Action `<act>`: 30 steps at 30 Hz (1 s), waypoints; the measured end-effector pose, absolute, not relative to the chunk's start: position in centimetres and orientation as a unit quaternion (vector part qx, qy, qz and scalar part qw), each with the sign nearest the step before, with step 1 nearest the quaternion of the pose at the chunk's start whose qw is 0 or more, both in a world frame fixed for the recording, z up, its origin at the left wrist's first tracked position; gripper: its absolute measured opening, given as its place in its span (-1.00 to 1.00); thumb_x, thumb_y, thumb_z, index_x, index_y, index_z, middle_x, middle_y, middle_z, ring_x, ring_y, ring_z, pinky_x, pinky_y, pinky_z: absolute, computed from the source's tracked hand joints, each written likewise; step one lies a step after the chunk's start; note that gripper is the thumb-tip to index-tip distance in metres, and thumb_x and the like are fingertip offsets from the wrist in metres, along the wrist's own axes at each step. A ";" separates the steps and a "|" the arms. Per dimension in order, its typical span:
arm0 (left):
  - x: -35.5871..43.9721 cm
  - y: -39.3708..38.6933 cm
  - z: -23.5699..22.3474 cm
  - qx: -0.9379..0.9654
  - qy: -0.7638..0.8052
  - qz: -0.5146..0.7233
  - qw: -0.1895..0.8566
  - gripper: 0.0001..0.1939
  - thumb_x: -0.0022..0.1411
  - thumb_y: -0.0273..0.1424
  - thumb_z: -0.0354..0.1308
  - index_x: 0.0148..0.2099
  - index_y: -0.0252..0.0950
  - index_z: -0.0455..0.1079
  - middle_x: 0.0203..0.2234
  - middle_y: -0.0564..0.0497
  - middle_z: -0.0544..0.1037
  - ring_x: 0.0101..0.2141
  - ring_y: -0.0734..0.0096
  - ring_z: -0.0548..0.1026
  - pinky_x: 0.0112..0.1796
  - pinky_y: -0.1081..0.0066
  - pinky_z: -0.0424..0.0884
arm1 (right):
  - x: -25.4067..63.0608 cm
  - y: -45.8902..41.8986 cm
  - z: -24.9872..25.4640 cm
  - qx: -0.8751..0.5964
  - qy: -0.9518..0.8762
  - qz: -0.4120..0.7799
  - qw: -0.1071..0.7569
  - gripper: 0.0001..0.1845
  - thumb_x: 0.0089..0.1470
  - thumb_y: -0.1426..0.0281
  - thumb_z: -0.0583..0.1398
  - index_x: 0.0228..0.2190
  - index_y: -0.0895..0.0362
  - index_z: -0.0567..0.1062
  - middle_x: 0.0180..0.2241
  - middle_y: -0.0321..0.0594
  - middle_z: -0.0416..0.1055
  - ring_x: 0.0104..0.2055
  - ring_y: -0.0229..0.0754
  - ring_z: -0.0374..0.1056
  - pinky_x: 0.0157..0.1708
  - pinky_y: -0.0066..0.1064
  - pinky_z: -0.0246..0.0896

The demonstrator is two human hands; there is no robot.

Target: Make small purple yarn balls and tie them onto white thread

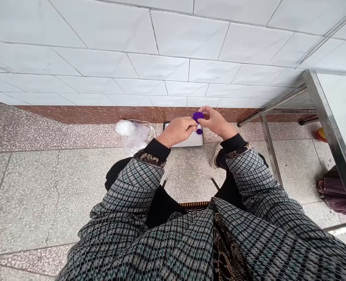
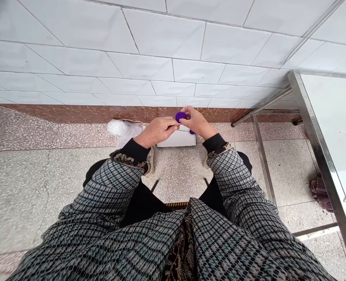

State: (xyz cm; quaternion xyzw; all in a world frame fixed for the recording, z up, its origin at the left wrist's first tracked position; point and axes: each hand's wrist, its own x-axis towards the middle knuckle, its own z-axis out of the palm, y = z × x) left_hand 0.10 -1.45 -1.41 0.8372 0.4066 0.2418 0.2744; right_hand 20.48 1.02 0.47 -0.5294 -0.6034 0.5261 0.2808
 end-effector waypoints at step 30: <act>0.3 -5.3 0.3 0.837 0.438 0.231 0.233 -0.78 0.48 -0.46 0.09 -0.14 -0.28 0.59 -0.23 -0.09 0.60 -0.18 0.21 0.57 -0.10 0.25 0.47 | 20.3 -1.1 -0.4 -0.522 -0.602 0.545 0.262 -0.71 0.17 0.55 0.36 -0.20 0.07 0.38 -0.34 -0.34 0.47 -0.44 -0.30 0.43 -0.48 -0.49 0.41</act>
